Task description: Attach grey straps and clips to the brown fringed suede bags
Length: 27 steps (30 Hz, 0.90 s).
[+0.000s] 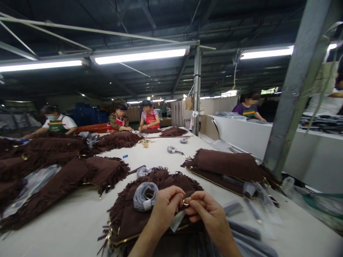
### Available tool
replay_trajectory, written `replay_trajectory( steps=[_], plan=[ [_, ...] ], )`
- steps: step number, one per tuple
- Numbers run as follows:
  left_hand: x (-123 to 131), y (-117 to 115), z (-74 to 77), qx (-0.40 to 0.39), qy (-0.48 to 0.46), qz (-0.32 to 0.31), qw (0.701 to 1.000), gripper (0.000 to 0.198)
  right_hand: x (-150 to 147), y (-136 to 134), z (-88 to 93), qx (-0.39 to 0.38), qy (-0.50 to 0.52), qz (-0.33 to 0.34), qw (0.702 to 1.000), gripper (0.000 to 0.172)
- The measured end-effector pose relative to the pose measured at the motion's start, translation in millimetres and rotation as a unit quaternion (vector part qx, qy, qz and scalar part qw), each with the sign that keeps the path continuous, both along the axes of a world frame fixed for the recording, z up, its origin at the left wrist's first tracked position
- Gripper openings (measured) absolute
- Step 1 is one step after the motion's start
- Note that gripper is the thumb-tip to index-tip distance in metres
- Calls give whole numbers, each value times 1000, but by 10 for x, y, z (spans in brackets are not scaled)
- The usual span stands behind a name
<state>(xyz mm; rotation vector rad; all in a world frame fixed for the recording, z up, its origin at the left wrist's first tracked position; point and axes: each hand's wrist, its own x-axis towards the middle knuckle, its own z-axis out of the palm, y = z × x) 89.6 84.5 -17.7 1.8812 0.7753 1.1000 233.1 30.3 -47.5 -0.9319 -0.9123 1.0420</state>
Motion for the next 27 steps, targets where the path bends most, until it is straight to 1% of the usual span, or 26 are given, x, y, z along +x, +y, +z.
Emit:
replay_trajectory(
  steps=[2, 4, 6, 7, 9, 12, 14, 19, 21, 23, 27],
  plan=[
    [-13, 19, -52, -17, 8, -20, 1000, 21, 9, 10, -21, -16, 0, -3, 1000, 48],
    [-27, 35, -95, -27, 0, -32, 999, 22, 16, 16, -41, -16, 18, 13, 1000, 44],
    [-38, 41, -124, -46, -26, -39, 998, 20, 23, 19, -59, -1, 48, 38, 998, 41],
    [-41, 41, -134, -58, -42, -39, 997, 18, 26, 20, -66, 6, 59, 49, 997, 43],
    [-45, 37, -150, -73, -66, -36, 994, 14, 31, 22, -78, 7, 61, 53, 997, 45],
    [-51, 22, -174, -68, -55, -29, 996, 8, 24, 27, -94, -8, 16, 29, 999, 40],
    [-57, 15, -195, -67, -44, -23, 997, 9, 5, 33, -107, -8, -1, 4, 1000, 42],
    [-53, 14, -239, -73, -41, -28, 996, 9, -50, 77, -187, 16, -10, -56, 998, 61],
    [-46, 10, -247, -61, -37, -24, 997, 8, -53, 98, -241, 26, -25, -55, 998, 61],
    [-42, -2, -247, -50, -29, -17, 998, 9, -42, 110, -295, 42, -48, -46, 997, 56],
    [-34, -41, -221, -31, -16, -7, 999, 10, -10, 104, -358, 58, -114, -43, 991, 50]
  ],
)
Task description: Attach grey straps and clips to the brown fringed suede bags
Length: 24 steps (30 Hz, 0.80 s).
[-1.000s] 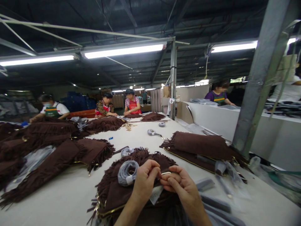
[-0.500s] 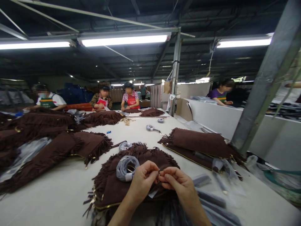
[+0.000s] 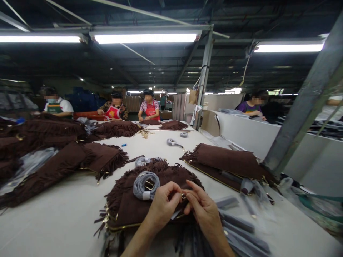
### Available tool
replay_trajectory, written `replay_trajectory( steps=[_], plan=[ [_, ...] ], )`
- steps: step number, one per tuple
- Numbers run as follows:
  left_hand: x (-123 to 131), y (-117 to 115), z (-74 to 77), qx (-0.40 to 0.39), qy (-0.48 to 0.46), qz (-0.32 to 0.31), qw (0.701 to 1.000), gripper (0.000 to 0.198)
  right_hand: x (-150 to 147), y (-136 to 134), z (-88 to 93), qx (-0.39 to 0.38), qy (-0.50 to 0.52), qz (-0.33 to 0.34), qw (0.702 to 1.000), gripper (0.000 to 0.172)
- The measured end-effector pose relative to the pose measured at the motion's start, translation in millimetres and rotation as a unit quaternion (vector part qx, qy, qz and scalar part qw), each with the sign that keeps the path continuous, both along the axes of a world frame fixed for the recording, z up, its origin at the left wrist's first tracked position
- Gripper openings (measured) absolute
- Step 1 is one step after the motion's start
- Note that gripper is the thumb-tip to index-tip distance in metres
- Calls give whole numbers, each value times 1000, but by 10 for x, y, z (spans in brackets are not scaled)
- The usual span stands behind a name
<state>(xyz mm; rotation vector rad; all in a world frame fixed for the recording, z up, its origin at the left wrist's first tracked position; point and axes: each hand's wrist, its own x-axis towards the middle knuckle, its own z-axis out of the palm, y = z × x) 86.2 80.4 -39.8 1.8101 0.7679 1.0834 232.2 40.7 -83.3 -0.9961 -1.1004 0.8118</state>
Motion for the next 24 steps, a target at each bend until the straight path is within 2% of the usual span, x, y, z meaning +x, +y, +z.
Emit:
replay_trajectory(
  steps=[8, 16, 24],
  plan=[
    [18, -62, 22, 62, 45, 51, 996, 14, 0, -28, 28, -7, -101, -58, 993, 47],
    [20, -74, 24, 72, 62, 63, 993, 14, 13, -31, -21, -40, -130, -56, 989, 42],
    [21, -83, 28, 67, 59, 64, 994, 14, 10, -34, 0, -22, -167, -63, 984, 35]
  ],
)
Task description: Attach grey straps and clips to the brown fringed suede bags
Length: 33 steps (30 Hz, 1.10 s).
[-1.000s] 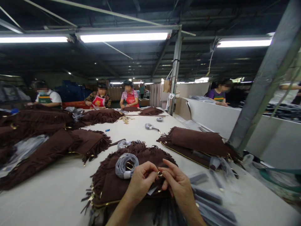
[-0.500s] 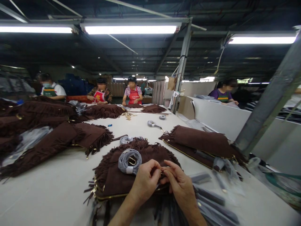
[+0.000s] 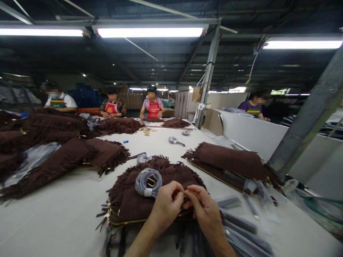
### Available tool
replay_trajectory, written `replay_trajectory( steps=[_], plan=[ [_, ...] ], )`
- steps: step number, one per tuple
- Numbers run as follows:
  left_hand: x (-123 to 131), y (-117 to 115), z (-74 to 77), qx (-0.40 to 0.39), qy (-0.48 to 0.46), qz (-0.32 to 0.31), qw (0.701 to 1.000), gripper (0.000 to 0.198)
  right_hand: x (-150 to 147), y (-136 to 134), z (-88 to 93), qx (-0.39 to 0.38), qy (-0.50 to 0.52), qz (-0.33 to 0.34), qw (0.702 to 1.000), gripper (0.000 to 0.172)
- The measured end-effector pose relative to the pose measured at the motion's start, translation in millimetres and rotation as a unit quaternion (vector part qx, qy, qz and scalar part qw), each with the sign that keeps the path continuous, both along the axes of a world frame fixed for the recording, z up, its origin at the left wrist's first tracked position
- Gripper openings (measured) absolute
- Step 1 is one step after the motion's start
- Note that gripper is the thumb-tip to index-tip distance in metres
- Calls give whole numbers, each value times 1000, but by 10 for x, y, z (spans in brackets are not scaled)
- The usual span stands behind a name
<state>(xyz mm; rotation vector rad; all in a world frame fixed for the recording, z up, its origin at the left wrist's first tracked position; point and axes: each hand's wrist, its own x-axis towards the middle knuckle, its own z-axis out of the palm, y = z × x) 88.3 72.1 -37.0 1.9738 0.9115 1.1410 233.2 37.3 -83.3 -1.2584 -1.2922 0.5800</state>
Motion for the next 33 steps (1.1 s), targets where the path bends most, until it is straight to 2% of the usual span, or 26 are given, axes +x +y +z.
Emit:
replay_trajectory(
  steps=[5, 9, 20, 26, 33],
  plan=[
    [11, -5, -14, 12, 0, 4, 1000, 15, -21, -17, 18, 16, -22, -14, 1000, 31],
    [14, -19, -19, 20, -6, 10, 1000, 15, -53, -18, 22, 11, 19, -23, 1000, 33],
    [17, -23, -30, 12, 2, 6, 1000, 15, -36, -19, 67, 29, -29, -10, 999, 24],
    [13, -31, -16, 9, 2, 12, 1000, 15, -44, -38, 74, 19, 10, -11, 1000, 26],
    [15, -23, -35, 9, 8, 12, 1000, 15, -34, -24, 49, 17, 1, 3, 1000, 26]
  ],
)
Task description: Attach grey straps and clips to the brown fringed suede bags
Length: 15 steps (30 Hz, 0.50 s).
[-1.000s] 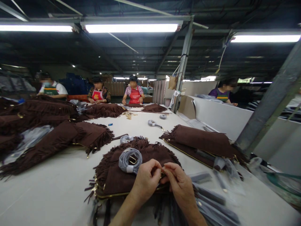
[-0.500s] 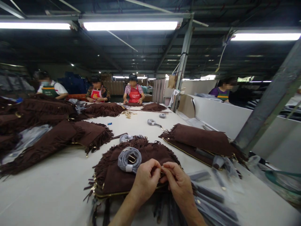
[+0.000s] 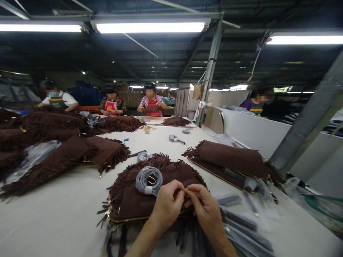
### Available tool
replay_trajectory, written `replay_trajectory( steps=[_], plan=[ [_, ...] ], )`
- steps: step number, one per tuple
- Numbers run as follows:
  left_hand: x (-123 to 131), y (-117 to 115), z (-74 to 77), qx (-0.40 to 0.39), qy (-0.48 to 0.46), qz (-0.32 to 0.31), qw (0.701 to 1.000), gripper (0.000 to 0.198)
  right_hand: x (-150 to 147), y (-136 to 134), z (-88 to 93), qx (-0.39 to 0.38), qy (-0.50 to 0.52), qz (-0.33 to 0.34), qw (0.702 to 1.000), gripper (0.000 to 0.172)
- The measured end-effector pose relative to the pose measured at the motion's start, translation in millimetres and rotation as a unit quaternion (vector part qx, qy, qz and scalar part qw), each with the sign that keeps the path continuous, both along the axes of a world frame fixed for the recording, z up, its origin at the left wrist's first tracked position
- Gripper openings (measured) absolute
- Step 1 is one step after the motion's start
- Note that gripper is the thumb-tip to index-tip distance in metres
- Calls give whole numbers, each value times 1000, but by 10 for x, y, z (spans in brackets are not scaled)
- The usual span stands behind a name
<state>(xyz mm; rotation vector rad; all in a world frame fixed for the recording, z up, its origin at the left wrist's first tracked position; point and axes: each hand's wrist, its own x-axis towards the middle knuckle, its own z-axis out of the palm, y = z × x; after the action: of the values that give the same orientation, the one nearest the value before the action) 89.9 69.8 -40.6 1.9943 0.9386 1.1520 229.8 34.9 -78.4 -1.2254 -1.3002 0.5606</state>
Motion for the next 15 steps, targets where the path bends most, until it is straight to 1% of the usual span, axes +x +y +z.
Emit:
replay_trajectory(
  steps=[5, 11, 15],
  plan=[
    [-3, 0, 4, -4, -3, 1, 1000, 14, 10, 13, -39, -22, 20, 1, 1000, 31],
    [-2, -8, 7, 0, 6, 3, 1000, 14, 19, -5, 2, 4, -30, 11, 999, 23],
    [1, -11, 12, -4, 5, 4, 1000, 14, 10, 1, 18, 6, -18, 6, 1000, 21]
  ],
)
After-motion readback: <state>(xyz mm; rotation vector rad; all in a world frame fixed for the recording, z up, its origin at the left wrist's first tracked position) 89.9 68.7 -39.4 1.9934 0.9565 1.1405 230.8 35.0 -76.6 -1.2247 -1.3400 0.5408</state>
